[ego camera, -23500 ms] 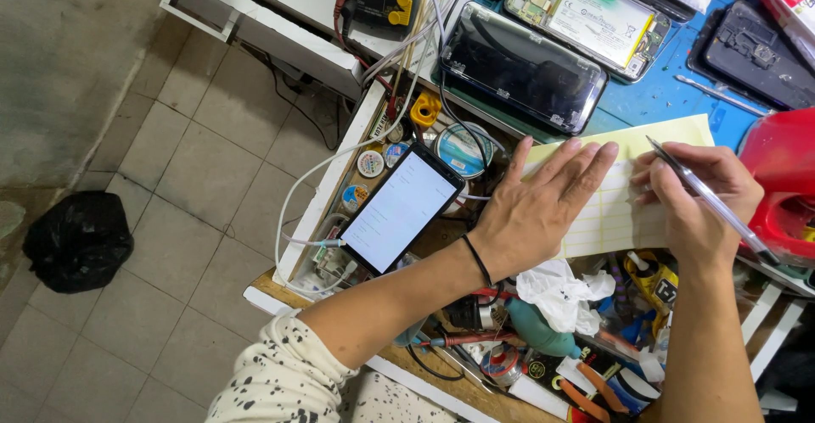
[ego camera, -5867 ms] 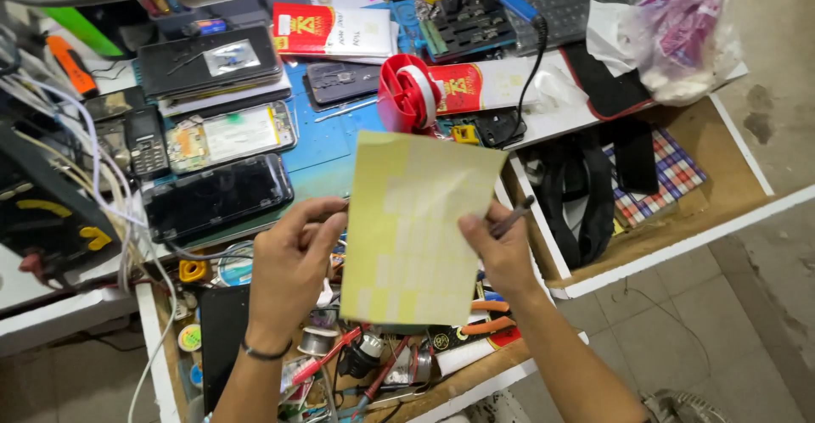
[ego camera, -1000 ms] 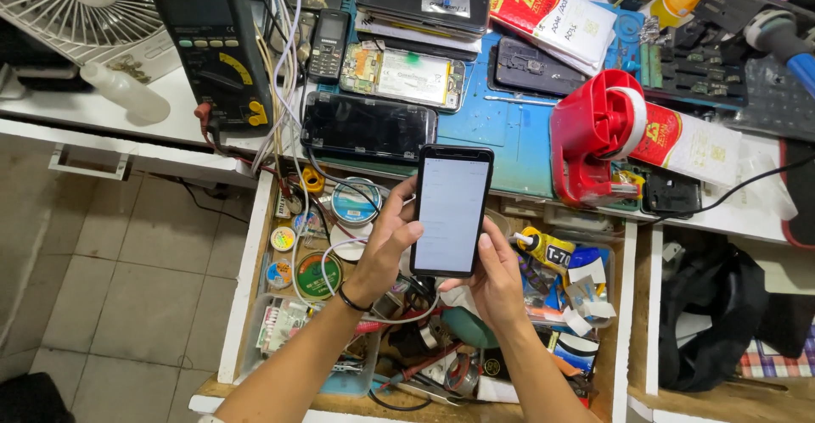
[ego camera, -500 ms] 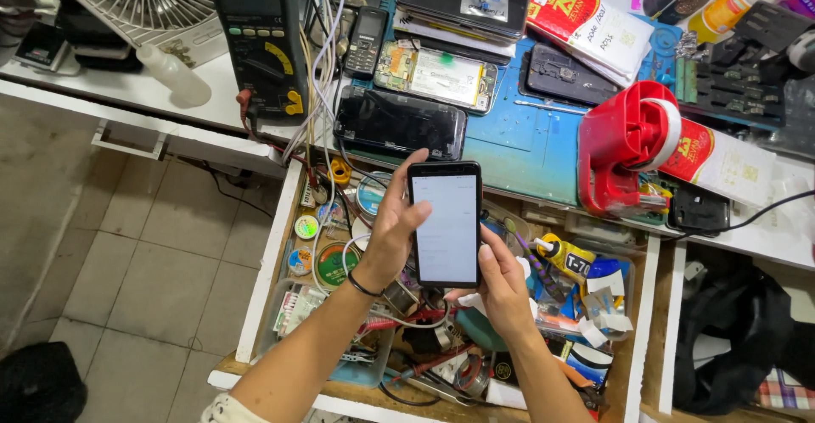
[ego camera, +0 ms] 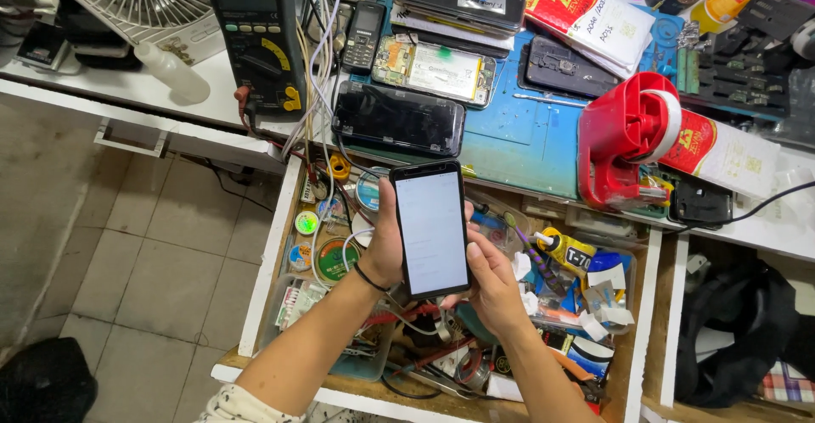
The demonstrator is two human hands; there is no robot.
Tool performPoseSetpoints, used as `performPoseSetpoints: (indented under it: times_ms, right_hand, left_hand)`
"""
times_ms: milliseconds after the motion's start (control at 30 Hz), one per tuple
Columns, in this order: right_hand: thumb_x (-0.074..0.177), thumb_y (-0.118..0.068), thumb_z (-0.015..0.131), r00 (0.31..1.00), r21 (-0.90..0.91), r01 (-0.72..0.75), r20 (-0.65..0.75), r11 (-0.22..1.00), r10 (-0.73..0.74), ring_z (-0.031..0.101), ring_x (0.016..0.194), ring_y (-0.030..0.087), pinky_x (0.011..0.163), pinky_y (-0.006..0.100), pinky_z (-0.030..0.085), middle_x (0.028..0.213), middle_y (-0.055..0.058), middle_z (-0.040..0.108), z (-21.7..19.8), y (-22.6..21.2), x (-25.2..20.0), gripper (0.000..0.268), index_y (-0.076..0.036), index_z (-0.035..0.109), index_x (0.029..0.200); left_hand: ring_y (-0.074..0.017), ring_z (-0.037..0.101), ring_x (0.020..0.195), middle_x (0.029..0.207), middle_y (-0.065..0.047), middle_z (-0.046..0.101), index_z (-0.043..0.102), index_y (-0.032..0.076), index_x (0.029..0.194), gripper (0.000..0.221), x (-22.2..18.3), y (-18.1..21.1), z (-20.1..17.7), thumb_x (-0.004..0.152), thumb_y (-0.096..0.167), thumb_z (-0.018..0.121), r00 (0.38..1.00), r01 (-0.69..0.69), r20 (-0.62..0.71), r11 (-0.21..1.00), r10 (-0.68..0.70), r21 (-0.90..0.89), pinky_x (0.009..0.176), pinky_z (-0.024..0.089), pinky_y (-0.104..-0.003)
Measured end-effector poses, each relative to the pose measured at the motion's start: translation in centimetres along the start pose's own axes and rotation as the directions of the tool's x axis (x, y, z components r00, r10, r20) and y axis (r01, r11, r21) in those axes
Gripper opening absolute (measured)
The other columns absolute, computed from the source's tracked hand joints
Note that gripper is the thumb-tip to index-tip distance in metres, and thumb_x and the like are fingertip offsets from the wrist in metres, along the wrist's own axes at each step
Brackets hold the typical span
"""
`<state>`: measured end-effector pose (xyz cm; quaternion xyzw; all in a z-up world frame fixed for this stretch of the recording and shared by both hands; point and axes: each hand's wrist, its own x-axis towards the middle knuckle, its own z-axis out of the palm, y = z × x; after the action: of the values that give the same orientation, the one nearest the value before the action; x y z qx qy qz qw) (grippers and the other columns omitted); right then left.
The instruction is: The person writes on a notepad with a pen while referencing a mobile phone on a cluttered workbench, then picks up the phone.
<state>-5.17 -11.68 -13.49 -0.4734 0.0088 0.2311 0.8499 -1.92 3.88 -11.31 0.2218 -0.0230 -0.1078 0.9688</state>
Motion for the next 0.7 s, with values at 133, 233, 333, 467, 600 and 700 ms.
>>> performPoseSetpoints:
  times_ms: [133, 233, 333, 467, 600, 700]
  right_hand:
    - [0.105, -0.022, 0.046, 1.000, -0.017, 0.015, -0.005, 1.000, -0.015, 0.078, 0.062, 0.034, 0.043, 0.042, 0.069, 0.090, 0.025, 0.075, -0.4, -0.2, 0.1, 0.046, 0.004, 0.050, 0.143]
    - [0.105, -0.022, 0.046, 1.000, -0.011, 0.006, -0.003, 1.000, -0.006, 0.078, 0.063, 0.035, 0.043, 0.043, 0.069, 0.091, 0.026, 0.075, -0.6, 0.2, 0.2, 0.047, 0.004, 0.048, 0.144]
    - [0.105, -0.022, 0.045, 1.000, -0.003, 0.006, -0.004, 1.000, -0.006, 0.078, 0.063, 0.035, 0.043, 0.043, 0.068, 0.091, 0.027, 0.075, -0.7, 0.3, 0.3, 0.047, 0.004, 0.048, 0.144]
    - [0.105, -0.022, 0.045, 1.000, 0.002, -0.005, -0.010, 1.000, 0.005, 0.078, 0.063, 0.035, 0.043, 0.043, 0.068, 0.093, 0.028, 0.075, -0.8, 0.5, 0.3, 0.046, 0.003, 0.048, 0.144]
    - [0.105, -0.022, 0.046, 1.000, 0.014, -0.012, -0.014, 1.000, 0.013, 0.078, 0.065, 0.036, 0.043, 0.043, 0.068, 0.095, 0.029, 0.075, -0.5, 0.2, 0.3, 0.047, 0.003, 0.048, 0.144]
    - [0.105, -0.021, 0.046, 1.000, 0.022, -0.011, -0.006, 1.000, 0.011, 0.078, 0.065, 0.035, 0.044, 0.043, 0.068, 0.097, 0.030, 0.076, -0.4, 0.1, 0.4, 0.046, 0.002, 0.049, 0.144]
  left_hand:
    - [-0.0285, 0.074, 0.097, 0.111, -0.023, 0.072, 0.063, 0.002, 0.132, 0.095, -0.5, 0.1, 0.7, 0.094, 0.081, 0.024, 1.000, -0.011, -0.028, 0.999, 0.012, 0.038, 0.088, 0.061, -0.040]
    - [-0.0284, 0.074, 0.099, 0.112, -0.023, 0.072, 0.064, 0.004, 0.130, 0.094, -0.4, 0.4, 0.8, 0.095, 0.081, 0.024, 1.000, -0.001, -0.012, 1.000, 0.001, 0.008, 0.088, 0.061, -0.041]
    - [-0.0317, 0.074, 0.100, 0.111, -0.026, 0.071, 0.064, 0.002, 0.128, 0.098, 0.0, 0.5, 0.2, 0.093, 0.083, 0.021, 1.000, 0.005, 0.027, 1.000, -0.005, 0.004, 0.087, 0.061, -0.044]
    - [-0.0337, 0.073, 0.098, 0.110, -0.027, 0.069, 0.060, 0.001, 0.132, 0.099, 0.1, 0.4, -0.4, 0.093, 0.083, 0.021, 0.999, 0.024, 0.036, 0.999, -0.023, -0.038, 0.087, 0.062, -0.047]
    - [-0.0346, 0.073, 0.100, 0.112, -0.025, 0.067, 0.055, 0.003, 0.140, 0.098, 0.0, 0.1, -0.8, 0.093, 0.084, 0.025, 0.997, 0.068, 0.029, 0.991, -0.065, -0.114, 0.091, 0.061, -0.047]
    - [-0.0354, 0.072, 0.100, 0.112, -0.025, 0.065, 0.053, 0.004, 0.142, 0.096, 0.0, 0.0, -1.1, 0.094, 0.082, 0.022, 0.996, 0.083, 0.050, 0.987, -0.077, -0.135, 0.092, 0.060, -0.046]
